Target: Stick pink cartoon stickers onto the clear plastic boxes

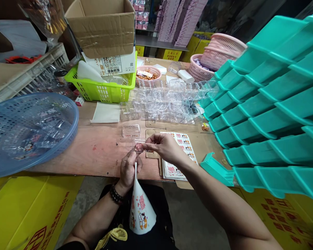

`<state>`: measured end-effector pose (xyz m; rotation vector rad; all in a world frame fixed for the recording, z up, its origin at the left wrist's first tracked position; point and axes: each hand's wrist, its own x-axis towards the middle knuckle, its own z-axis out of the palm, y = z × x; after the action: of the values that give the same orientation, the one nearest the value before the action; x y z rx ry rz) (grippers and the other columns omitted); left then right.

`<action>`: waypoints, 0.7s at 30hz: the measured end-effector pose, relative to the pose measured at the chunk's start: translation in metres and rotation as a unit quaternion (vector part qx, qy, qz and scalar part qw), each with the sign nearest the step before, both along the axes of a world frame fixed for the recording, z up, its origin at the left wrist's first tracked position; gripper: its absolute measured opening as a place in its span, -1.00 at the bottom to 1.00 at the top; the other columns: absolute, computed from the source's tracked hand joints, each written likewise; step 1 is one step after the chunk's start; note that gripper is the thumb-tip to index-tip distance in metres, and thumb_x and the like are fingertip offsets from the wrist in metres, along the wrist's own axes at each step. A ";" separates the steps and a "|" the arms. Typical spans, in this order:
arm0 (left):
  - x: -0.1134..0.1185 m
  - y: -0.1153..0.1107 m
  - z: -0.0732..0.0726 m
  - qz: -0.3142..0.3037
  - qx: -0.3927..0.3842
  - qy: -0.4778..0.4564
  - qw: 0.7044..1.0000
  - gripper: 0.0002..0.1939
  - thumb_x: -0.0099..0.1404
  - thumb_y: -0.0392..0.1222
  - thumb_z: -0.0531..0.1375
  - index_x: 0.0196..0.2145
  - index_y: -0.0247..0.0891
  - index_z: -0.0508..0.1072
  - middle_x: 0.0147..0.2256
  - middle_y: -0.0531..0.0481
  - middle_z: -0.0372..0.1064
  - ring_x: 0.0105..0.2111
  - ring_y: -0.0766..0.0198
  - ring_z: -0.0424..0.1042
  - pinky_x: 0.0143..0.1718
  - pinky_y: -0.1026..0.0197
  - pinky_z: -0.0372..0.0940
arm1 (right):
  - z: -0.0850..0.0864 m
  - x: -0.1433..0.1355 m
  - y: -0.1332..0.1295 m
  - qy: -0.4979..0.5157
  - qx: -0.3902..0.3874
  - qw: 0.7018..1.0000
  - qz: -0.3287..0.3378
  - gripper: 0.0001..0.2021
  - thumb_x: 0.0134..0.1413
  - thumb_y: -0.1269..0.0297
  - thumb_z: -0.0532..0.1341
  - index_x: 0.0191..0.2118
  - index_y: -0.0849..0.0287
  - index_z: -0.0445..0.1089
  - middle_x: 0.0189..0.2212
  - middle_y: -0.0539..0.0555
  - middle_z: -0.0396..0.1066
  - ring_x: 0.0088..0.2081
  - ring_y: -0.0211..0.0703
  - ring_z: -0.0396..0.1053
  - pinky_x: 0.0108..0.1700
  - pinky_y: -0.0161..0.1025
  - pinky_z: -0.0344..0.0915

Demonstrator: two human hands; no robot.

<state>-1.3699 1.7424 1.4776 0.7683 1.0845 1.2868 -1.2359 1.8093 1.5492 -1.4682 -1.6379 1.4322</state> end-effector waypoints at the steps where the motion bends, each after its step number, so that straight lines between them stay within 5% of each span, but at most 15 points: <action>1: 0.002 0.000 0.002 0.009 0.013 0.001 1.000 -0.47 0.23 0.28 0.09 -0.43 -0.30 0.46 -0.76 0.15 0.08 -0.72 0.43 0.03 -0.63 0.30 -0.04 | 0.000 -0.001 0.000 -0.006 0.000 1.000 0.002 -0.48 -0.27 -0.20 0.41 -0.48 0.25 0.43 -0.60 -0.03 0.34 -0.56 -0.35 0.16 -0.51 -0.32 0.04; 5: 0.009 0.001 0.005 0.059 -0.008 -0.009 0.998 -0.43 0.15 0.34 0.20 -0.43 -0.32 0.48 -0.78 0.19 0.04 -0.76 0.47 -0.05 -0.70 0.31 -0.15 | 0.004 -0.006 -0.006 -0.068 0.034 0.997 0.018 -0.57 -0.08 -0.12 0.36 -0.47 0.22 0.44 -0.55 0.03 0.43 -0.53 -0.30 0.26 -0.48 -0.31 0.10; 8: 0.012 0.002 0.003 0.073 -0.022 -0.023 0.997 -0.41 0.14 0.37 0.21 -0.39 -0.31 0.50 -0.79 0.21 0.03 -0.78 0.47 -0.06 -0.73 0.33 -0.16 | 0.008 -0.001 -0.013 -0.174 0.106 0.979 0.014 -0.65 0.01 -0.02 0.35 -0.23 0.17 0.46 -0.42 0.08 0.52 -0.41 -0.17 0.41 -0.38 -0.26 0.21; 11: 0.009 0.002 -0.001 0.085 -0.015 -0.042 0.995 -0.41 0.10 0.40 0.22 -0.47 -0.28 0.45 -0.80 0.22 0.01 -0.80 0.49 -0.07 -0.75 0.35 -0.17 | 0.007 0.010 -0.015 -0.275 0.151 0.949 -0.016 -0.28 -0.13 -0.08 0.42 0.11 0.19 0.29 -0.18 0.24 0.52 -0.22 0.09 0.48 -0.25 -0.10 0.33; 13: 0.006 0.002 -0.004 0.074 -0.011 -0.059 0.995 -0.42 0.09 0.40 0.23 -0.50 -0.27 0.43 -0.79 0.21 0.04 -0.81 0.51 -0.08 -0.77 0.35 -0.20 | 0.002 0.017 -0.010 -0.237 0.130 0.962 0.037 -0.16 -0.19 -0.10 0.44 0.17 0.22 0.22 0.00 0.34 0.43 -0.09 0.16 0.46 -0.15 -0.04 0.37; 16: -0.001 0.001 -0.006 0.050 0.003 -0.061 0.997 -0.45 0.14 0.34 0.23 -0.40 -0.28 0.48 -0.75 0.17 0.15 -0.80 0.51 -0.06 -0.76 0.36 -0.19 | -0.012 0.021 0.009 -0.066 0.076 0.982 0.159 -0.30 -0.11 0.01 0.42 0.12 0.24 0.27 0.07 0.29 0.39 0.00 0.06 0.43 -0.02 -0.07 0.39; 21: -0.010 0.007 -0.004 0.096 -0.015 -0.021 0.995 -0.44 0.24 0.25 0.17 -0.03 -0.27 0.46 -0.35 -0.05 0.53 -0.75 0.55 0.03 -0.75 0.36 -0.10 | -0.044 -0.005 0.059 -0.097 0.218 0.970 0.053 -0.25 -0.11 0.28 0.43 0.22 0.24 0.17 0.16 0.33 0.28 0.15 0.10 0.31 0.18 0.06 0.26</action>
<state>-1.3798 1.7490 1.4736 0.6231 1.1632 1.4384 -1.2405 1.8685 1.5054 -1.3084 -2.0201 0.9149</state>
